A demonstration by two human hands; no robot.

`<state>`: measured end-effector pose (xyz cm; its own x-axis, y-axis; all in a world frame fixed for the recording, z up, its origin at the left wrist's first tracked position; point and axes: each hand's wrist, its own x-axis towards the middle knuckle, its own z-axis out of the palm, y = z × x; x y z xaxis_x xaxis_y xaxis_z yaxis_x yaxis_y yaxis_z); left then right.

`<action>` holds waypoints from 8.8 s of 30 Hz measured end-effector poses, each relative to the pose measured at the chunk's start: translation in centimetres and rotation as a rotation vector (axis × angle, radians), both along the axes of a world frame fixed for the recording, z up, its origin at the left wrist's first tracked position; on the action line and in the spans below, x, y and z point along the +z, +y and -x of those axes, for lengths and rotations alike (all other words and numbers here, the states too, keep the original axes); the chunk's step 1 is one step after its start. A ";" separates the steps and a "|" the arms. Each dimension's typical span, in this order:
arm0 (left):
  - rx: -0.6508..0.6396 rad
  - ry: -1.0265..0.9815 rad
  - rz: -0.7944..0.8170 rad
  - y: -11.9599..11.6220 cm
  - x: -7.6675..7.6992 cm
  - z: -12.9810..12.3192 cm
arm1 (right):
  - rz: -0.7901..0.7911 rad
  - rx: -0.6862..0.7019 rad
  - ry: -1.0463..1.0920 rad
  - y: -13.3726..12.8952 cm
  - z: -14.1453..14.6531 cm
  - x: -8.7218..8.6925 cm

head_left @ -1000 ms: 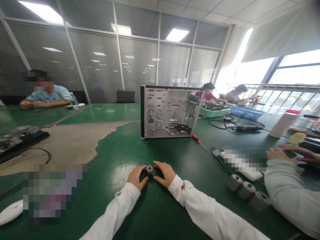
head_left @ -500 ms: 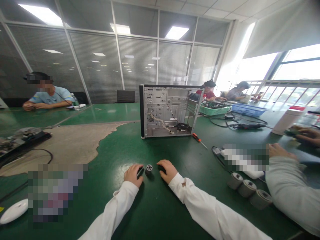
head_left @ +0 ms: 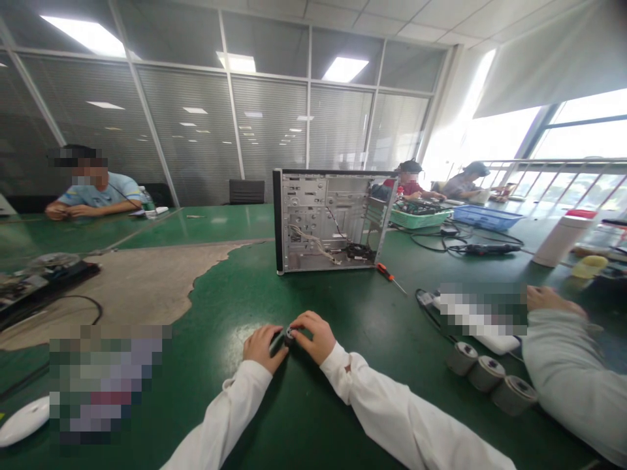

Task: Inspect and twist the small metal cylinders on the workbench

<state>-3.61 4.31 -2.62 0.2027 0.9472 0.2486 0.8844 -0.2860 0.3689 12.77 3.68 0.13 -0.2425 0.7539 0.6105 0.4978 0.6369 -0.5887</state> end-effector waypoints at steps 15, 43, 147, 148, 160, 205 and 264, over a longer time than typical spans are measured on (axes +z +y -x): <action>0.008 0.011 0.012 0.0 0.2 0.0 | 0.175 -0.095 -0.412 1.5 -4.2 -2.8; 0.022 0.027 0.017 -0.1 0.4 -0.2 | 0.107 -0.244 -0.336 1.1 -10.3 -3.6; -0.027 0.029 -0.018 0.7 0.0 0.1 | 0.242 -0.844 -0.705 -2.1 -27.3 3.5; -0.027 0.030 -0.020 0.7 -0.1 0.1 | 0.260 -0.837 -0.716 -2.0 -27.7 3.3; -0.031 0.032 -0.021 0.7 -0.1 0.0 | 0.366 -0.838 -0.780 -1.7 -28.0 2.3; -0.044 -0.049 0.007 0.5 0.1 0.3 | 0.148 -0.187 -1.009 -2.9 -7.0 6.3; 0.064 -0.062 0.012 0.3 0.1 0.1 | 0.201 -0.266 -0.559 2.2 -9.9 -3.3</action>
